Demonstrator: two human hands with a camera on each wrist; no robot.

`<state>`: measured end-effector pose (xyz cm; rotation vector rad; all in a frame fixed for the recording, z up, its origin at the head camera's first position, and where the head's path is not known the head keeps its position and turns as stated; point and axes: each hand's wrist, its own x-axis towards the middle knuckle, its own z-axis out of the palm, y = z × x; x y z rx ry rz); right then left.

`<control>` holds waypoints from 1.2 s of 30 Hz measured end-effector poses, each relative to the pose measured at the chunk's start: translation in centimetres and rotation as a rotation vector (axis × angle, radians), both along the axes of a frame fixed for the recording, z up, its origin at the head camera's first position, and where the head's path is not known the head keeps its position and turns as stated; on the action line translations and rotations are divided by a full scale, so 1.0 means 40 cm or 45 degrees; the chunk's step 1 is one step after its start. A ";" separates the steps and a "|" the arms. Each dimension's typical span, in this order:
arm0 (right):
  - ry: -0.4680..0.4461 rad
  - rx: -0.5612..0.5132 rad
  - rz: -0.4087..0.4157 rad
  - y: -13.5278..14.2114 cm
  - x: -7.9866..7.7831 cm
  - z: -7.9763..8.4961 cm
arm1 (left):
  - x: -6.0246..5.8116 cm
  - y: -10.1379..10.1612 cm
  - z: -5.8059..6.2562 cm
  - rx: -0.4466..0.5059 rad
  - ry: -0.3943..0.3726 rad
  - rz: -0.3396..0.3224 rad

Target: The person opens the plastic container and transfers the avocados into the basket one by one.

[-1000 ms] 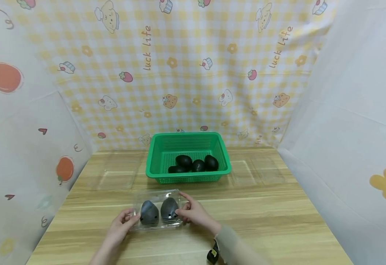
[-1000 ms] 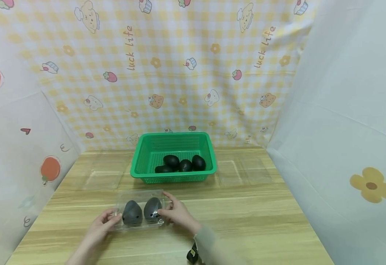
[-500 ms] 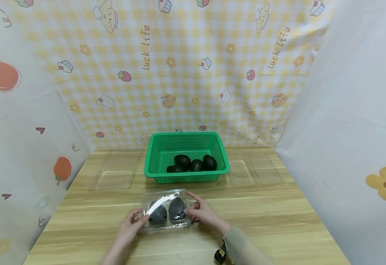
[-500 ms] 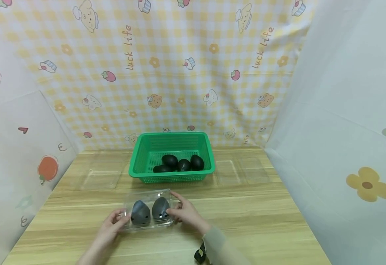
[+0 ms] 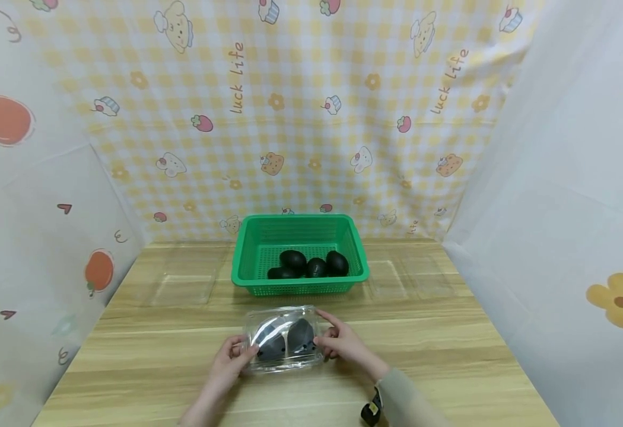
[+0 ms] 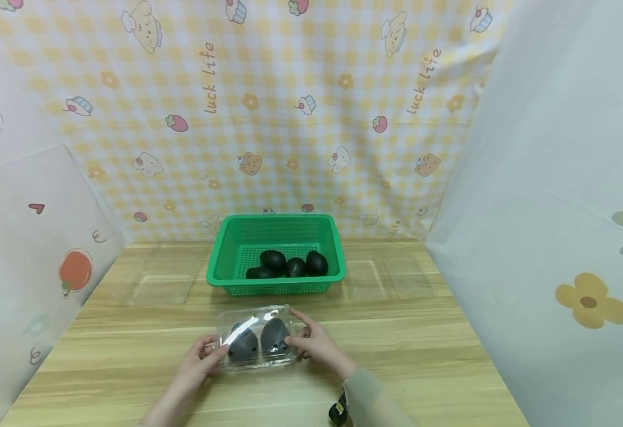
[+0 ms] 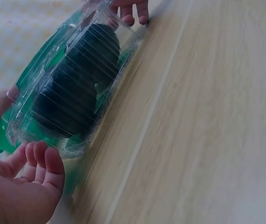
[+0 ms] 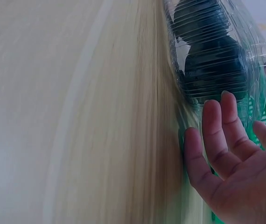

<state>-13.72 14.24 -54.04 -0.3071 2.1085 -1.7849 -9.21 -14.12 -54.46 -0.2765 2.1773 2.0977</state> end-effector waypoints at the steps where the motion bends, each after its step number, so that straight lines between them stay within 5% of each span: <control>1: 0.005 -0.002 0.000 0.006 0.000 0.000 | 0.000 0.006 0.000 0.004 0.006 -0.003; 16: 0.006 0.028 0.009 0.080 -0.004 -0.008 | -0.010 0.069 -0.002 0.018 0.008 -0.053; 36: 0.062 0.025 0.020 0.087 0.010 0.007 | -0.015 0.065 0.003 -0.016 -0.032 -0.090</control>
